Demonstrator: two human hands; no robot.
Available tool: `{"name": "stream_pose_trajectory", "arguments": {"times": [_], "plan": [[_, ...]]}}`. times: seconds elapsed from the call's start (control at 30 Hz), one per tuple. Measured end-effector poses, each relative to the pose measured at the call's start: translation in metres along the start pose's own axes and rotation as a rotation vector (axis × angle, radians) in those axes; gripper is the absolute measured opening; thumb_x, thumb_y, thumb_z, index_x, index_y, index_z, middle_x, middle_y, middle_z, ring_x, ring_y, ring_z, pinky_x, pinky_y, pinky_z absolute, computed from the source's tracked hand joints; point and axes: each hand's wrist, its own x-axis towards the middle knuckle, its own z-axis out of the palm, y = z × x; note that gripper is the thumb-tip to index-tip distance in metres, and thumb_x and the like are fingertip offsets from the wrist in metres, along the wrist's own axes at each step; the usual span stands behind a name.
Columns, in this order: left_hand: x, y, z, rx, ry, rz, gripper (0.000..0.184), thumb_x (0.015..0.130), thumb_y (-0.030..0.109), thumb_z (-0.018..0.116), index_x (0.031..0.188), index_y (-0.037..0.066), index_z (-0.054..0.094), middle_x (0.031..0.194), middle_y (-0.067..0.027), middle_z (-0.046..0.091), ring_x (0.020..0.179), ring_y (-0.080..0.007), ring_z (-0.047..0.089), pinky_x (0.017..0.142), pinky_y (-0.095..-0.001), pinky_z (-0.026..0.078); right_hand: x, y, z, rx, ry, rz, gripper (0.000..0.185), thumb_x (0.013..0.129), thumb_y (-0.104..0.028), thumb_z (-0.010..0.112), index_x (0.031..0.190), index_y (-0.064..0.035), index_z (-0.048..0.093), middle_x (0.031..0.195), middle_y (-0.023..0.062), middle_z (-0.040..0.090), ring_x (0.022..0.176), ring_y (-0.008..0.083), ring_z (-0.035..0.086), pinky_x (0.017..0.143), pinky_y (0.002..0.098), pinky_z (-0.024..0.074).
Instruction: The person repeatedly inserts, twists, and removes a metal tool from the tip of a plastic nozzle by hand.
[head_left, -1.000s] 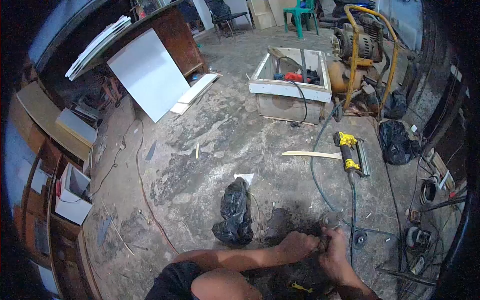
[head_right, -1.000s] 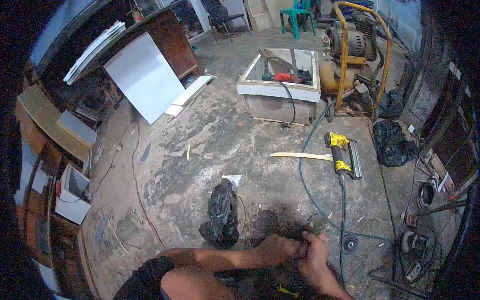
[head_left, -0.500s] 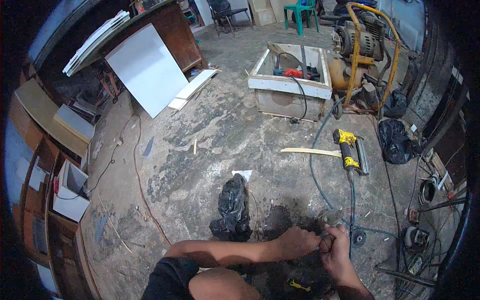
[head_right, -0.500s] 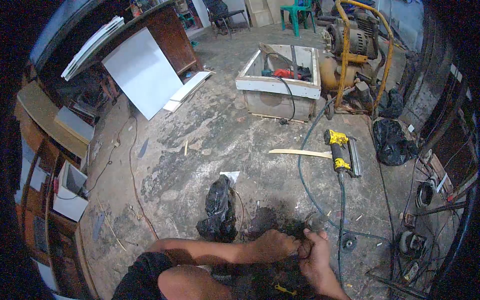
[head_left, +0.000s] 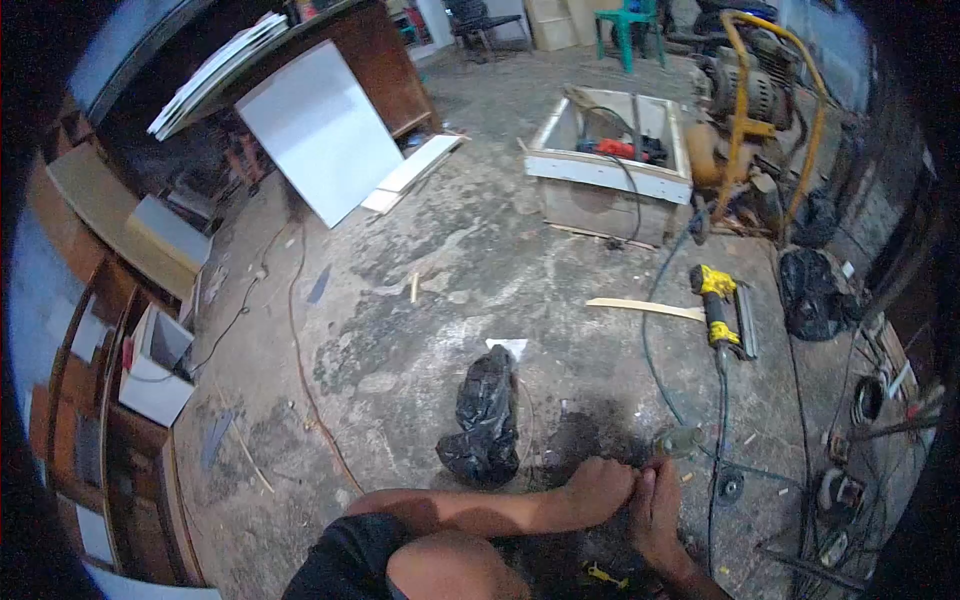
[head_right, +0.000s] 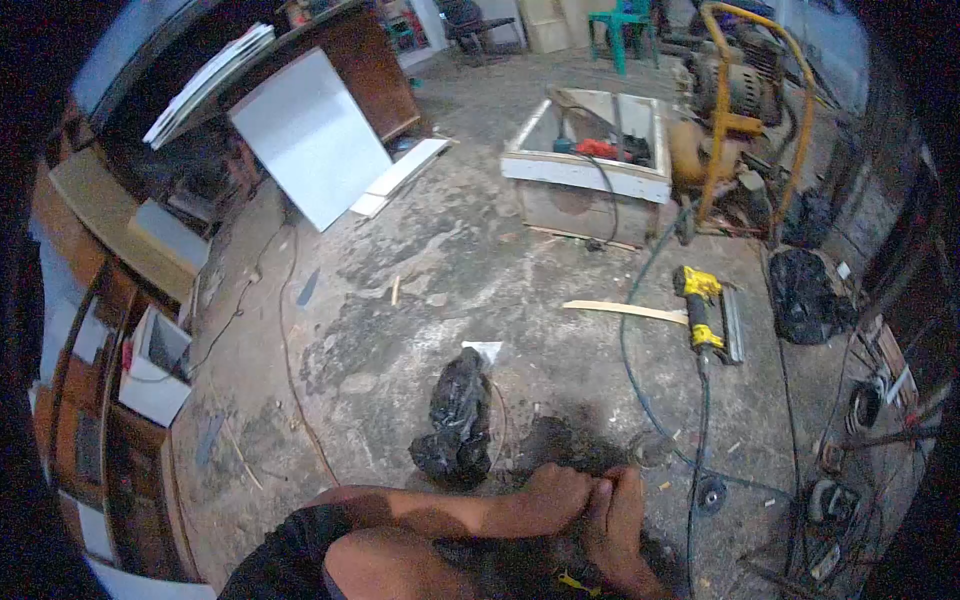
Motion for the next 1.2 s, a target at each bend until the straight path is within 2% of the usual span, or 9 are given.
{"name": "stream_pose_trajectory", "arguments": {"times": [0.1, 0.2, 0.5, 0.8, 0.87, 1.03, 1.07, 1.13, 1.2], "plan": [[-0.004, -0.010, 0.016, 0.018, 0.146, 0.122, 0.018, 0.079, 0.013, 0.056, 0.083, -0.001, 0.067, 0.080, -0.0201, 0.068, 0.077, -0.0340, 0.069, 0.067, -0.0472, 0.053, 0.003, -0.020, -0.006, -0.124, -0.122, 0.228, 0.040, 0.099, -0.035, 0.038, 0.095, 0.0017, 0.053, 0.071, 0.0231, 0.059, 0.066, 0.0444, 0.057, 0.060, 0.0481, 0.0440], [0.007, -0.008, 0.002, -0.065, -0.013, 0.025, 0.019, 0.079, 0.012, 0.055, 0.086, 0.000, 0.068, 0.082, -0.0207, 0.068, 0.079, -0.0344, 0.069, 0.070, -0.0475, 0.053, 0.005, -0.005, -0.009, -0.233, -0.173, 0.098, 0.049, 0.099, -0.038, 0.036, 0.080, 0.0010, 0.059, 0.063, 0.0241, 0.060, 0.059, 0.0481, 0.057, 0.055, 0.0526, 0.0432], [0.009, 0.002, -0.010, -0.524, 0.006, 0.040, 0.021, 0.072, 0.012, 0.058, 0.088, 0.015, 0.071, 0.084, -0.0154, 0.069, 0.083, -0.0415, 0.066, 0.075, -0.0508, 0.052, 0.008, -0.017, -0.032, -0.302, -0.023, -0.266, 0.047, 0.097, -0.029, 0.042, 0.060, -0.0005, 0.053, 0.053, 0.0183, 0.046, 0.048, 0.0414, 0.047, 0.048, 0.0471, 0.0353], [0.004, 0.001, 0.003, -0.365, -0.068, 0.311, 0.017, 0.062, 0.015, 0.068, 0.072, 0.001, 0.070, 0.079, -0.0180, 0.067, 0.081, -0.0375, 0.066, 0.073, -0.0479, 0.054, 0.007, -0.011, -0.044, -0.318, 0.018, -0.543, 0.030, 0.086, -0.004, 0.055, 0.056, -0.0045, 0.050, 0.050, 0.0135, 0.041, 0.043, 0.0339, 0.037, 0.047, 0.0444, 0.0270], [0.002, 0.000, -0.006, -0.352, -0.078, 0.363, 0.010, 0.062, 0.016, 0.071, 0.072, 0.013, 0.071, 0.075, -0.0083, 0.069, 0.069, -0.0312, 0.067, 0.067, -0.0384, 0.054, 0.007, -0.009, -0.049, -0.237, -0.064, -0.492, 0.023, 0.082, -0.003, 0.059, 0.060, -0.0050, 0.054, 0.052, 0.0119, 0.046, 0.044, 0.0314, 0.041, 0.045, 0.0428, 0.0314], [-0.007, 0.007, -0.014, -0.195, 0.092, 0.177, 0.013, 0.065, 0.015, 0.070, 0.077, 0.011, 0.066, 0.072, -0.0140, 0.064, 0.068, -0.0348, 0.065, 0.062, -0.0432, 0.052, 0.003, -0.004, -0.052, -0.251, 0.018, -0.468, 0.023, 0.079, -0.012, 0.067, 0.059, -0.0078, 0.057, 0.053, 0.0113, 0.052, 0.045, 0.0316, 0.049, 0.044, 0.0421, 0.0399], [-0.006, -0.003, -0.015, -0.172, 0.134, 0.160, 0.012, 0.065, 0.014, 0.070, 0.076, 0.011, 0.065, 0.071, -0.0142, 0.064, 0.068, -0.0352, 0.065, 0.061, -0.0433, 0.052, 0.003, 0.007, -0.054, -0.205, 0.118, -0.486, 0.032, 0.087, -0.012, 0.063, 0.057, -0.0062, 0.054, 0.048, 0.0077, 0.047, 0.040, 0.0267, 0.043, 0.041, 0.0388, 0.0354], [-0.006, -0.029, -0.010, -0.141, 0.211, 0.127, 0.012, 0.066, 0.011, 0.069, 0.075, 0.010, 0.061, 0.070, -0.0147, 0.062, 0.068, -0.0360, 0.064, 0.059, -0.0433, 0.051, 0.008, 0.002, -0.081, -0.035, 0.308, -0.003, 0.043, 0.096, -0.016, 0.056, 0.055, -0.0047, 0.049, 0.047, 0.0025, 0.042, 0.039, 0.0160, 0.034, 0.040, 0.0344, 0.0285], [-0.013, -0.041, -0.007, -0.148, 0.201, 0.061, 0.011, 0.067, 0.010, 0.068, 0.072, 0.008, 0.058, 0.069, -0.0152, 0.061, 0.067, -0.0360, 0.063, 0.058, -0.0435, 0.050, 0.016, -0.003, -0.101, -0.018, 0.388, -0.038, 0.047, 0.099, -0.018, 0.051, 0.055, -0.0039, 0.047, 0.048, 0.0001, 0.040, 0.043, 0.0110, 0.031, 0.041, 0.0328, 0.0253]]}}
